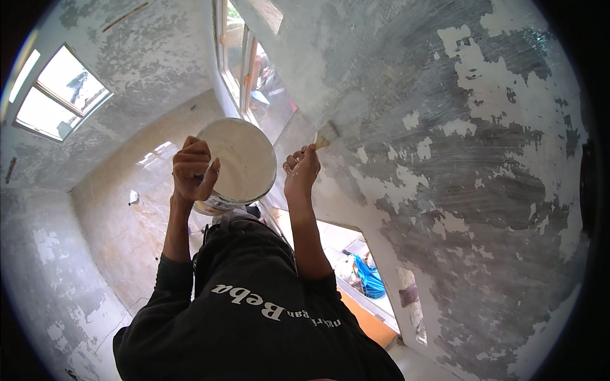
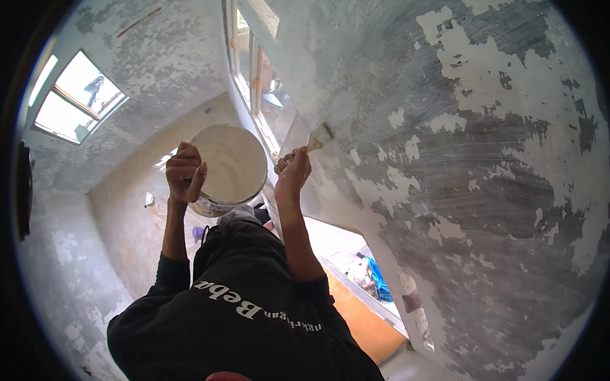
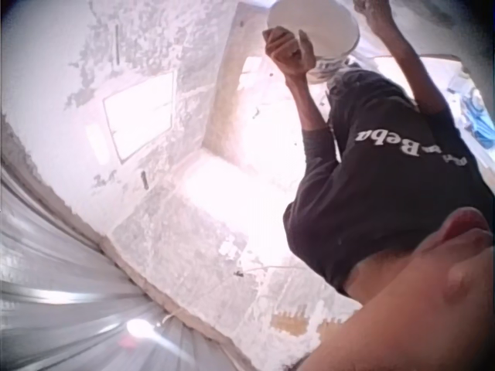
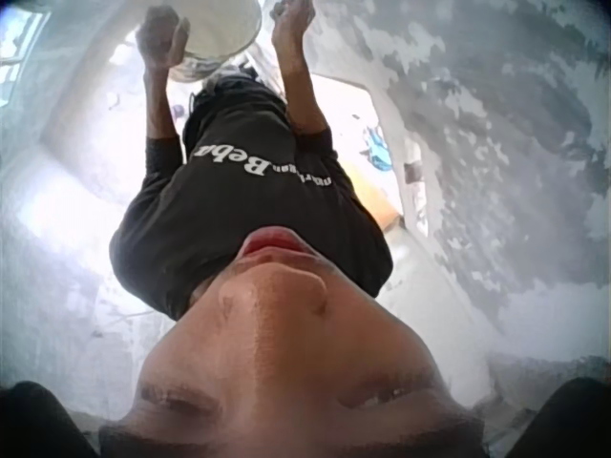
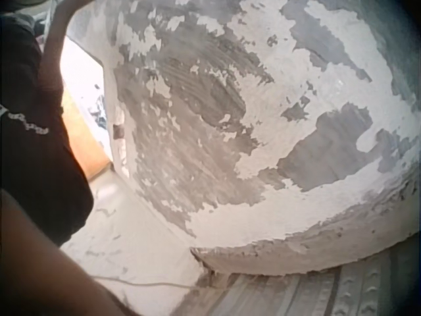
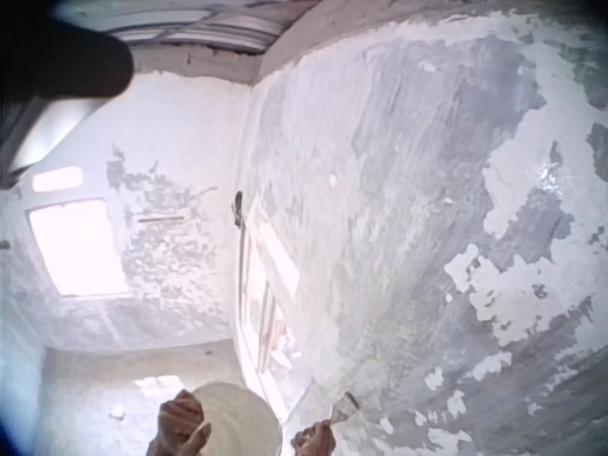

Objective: The person uses a brush to apply white paint from a bucket to a ceiling while standing on a ladder.

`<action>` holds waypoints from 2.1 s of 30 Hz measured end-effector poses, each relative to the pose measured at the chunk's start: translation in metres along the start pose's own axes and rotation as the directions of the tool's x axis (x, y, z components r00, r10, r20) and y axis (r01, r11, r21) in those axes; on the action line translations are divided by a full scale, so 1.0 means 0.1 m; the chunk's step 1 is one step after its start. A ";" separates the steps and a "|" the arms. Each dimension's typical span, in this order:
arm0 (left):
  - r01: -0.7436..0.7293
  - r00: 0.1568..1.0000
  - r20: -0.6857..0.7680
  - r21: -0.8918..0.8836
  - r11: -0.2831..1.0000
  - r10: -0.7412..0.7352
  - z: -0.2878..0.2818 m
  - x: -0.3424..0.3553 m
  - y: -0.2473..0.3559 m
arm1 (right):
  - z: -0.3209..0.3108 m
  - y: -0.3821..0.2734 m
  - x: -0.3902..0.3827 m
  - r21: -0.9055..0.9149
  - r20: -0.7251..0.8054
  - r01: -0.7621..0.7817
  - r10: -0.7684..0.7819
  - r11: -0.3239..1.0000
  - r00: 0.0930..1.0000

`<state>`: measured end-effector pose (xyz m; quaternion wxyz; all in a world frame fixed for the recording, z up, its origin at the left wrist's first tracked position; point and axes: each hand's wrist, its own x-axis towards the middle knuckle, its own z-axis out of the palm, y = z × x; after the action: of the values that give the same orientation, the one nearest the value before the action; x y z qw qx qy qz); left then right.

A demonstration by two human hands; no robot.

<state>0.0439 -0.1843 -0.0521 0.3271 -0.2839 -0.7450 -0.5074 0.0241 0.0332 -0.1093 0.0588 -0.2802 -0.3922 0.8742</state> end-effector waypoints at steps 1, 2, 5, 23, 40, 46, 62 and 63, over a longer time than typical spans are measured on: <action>0.001 1.000 -0.001 -0.004 1.000 -0.001 0.01 0.01 0.00 | 0.11 -0.12 -0.13 -0.048 0.064 0.132 -0.129 0.990 0.990; 0.002 1.000 -0.005 -0.013 1.000 -0.002 0.02 0.02 0.00 | 0.21 -0.23 -0.24 -0.051 0.062 0.133 -0.129 0.990 0.990; 0.012 1.000 -0.021 -0.015 1.000 -0.012 0.01 0.03 0.03 | 0.42 -0.51 -0.44 -0.149 0.146 0.385 -0.365 0.911 0.919; 0.048 0.998 -0.039 -0.016 0.999 -0.049 -0.06 -0.04 0.01 | -0.85 1.07 0.76 0.084 -0.203 -0.354 0.364 0.932 0.909; 0.025 0.999 0.024 -0.033 0.999 -0.024 0.04 0.02 0.01 | 0.39 -0.77 -0.70 -0.158 0.110 0.314 -0.299 0.936 0.948; 0.012 0.999 0.030 -0.050 0.999 -0.011 0.09 0.02 -0.01 | 0.25 -0.82 -0.64 -0.171 0.072 0.371 -0.364 0.913 0.929; 0.021 0.997 0.071 -0.101 0.995 -0.014 0.15 0.00 -0.05 | -0.88 0.64 0.24 -0.127 -0.171 -0.222 0.199 0.967 0.965; 0.015 0.998 0.068 -0.089 0.996 -0.009 0.14 0.01 -0.04 | -0.73 0.51 0.15 -0.124 -0.145 -0.103 0.085 0.987 0.986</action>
<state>0.0375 -0.1723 -0.0574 0.2857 -0.3109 -0.7339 -0.5321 0.0561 0.0507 -0.1913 0.0263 -0.3620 -0.4298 0.8267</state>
